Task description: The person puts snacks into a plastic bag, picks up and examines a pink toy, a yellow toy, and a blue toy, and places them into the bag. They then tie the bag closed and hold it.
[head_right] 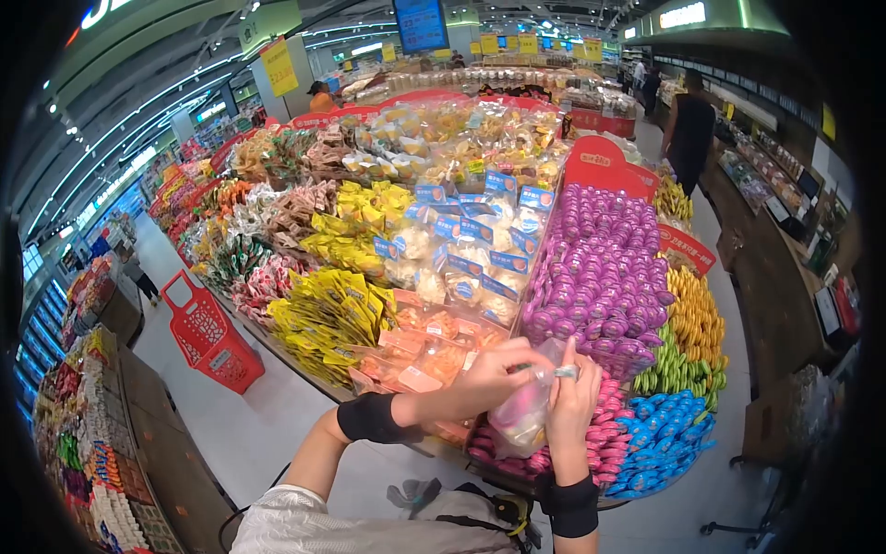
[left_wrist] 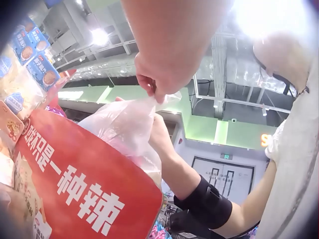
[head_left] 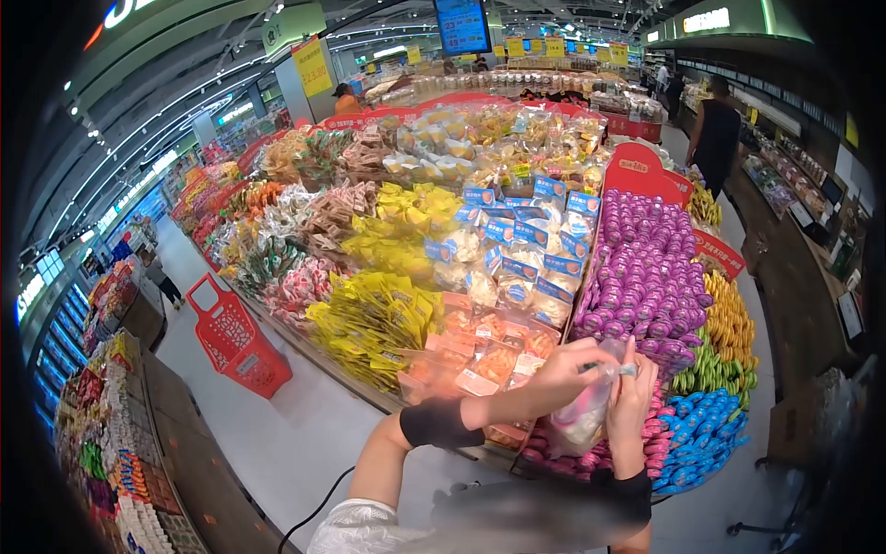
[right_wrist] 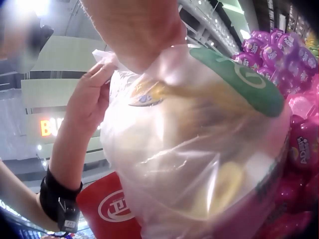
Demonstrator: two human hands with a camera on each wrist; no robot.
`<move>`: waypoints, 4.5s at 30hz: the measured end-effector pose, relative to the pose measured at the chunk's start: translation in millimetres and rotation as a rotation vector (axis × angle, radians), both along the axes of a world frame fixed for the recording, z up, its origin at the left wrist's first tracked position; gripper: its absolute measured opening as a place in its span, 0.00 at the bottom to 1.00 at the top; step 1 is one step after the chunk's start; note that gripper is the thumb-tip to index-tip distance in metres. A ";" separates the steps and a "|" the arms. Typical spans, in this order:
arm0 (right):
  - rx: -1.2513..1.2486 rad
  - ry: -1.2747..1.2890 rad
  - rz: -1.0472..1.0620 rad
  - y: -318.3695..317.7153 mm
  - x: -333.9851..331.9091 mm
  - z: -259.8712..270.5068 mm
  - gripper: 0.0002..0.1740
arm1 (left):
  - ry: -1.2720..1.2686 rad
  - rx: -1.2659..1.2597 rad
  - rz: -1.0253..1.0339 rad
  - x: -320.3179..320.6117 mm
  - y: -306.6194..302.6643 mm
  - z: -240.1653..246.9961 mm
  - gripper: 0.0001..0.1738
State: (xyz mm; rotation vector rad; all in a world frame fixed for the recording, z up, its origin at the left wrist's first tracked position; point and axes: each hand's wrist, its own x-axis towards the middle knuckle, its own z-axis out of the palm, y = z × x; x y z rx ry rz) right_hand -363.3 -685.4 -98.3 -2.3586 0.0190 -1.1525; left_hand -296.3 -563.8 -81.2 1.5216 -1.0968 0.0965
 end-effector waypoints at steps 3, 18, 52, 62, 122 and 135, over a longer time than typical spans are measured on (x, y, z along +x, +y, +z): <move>-0.160 -0.028 0.026 -5.8 0.7 -10.4 0.25 | 0.560 -0.025 -0.178 17.4 -1.9 -17.4 0.05; 0.283 0.099 0.320 -2.3 -28.6 21.0 0.11 | 0.418 0.417 -0.326 13.8 6.9 23.5 0.09; 0.554 0.135 0.469 -22.1 -34.5 -1.0 0.06 | 0.573 0.342 -0.343 9.1 1.6 8.4 0.08; 0.033 0.094 0.199 -20.0 -43.7 11.6 0.13 | 0.838 0.316 -0.534 18.0 -0.5 -17.6 0.12; -0.032 0.149 0.318 -19.7 -36.1 -16.4 0.22 | -0.634 -0.706 -0.112 -129.6 123.2 123.1 0.30; -0.114 0.210 0.367 -13.2 -15.2 -19.7 0.30 | -0.268 -0.089 0.380 -69.5 98.5 28.3 0.22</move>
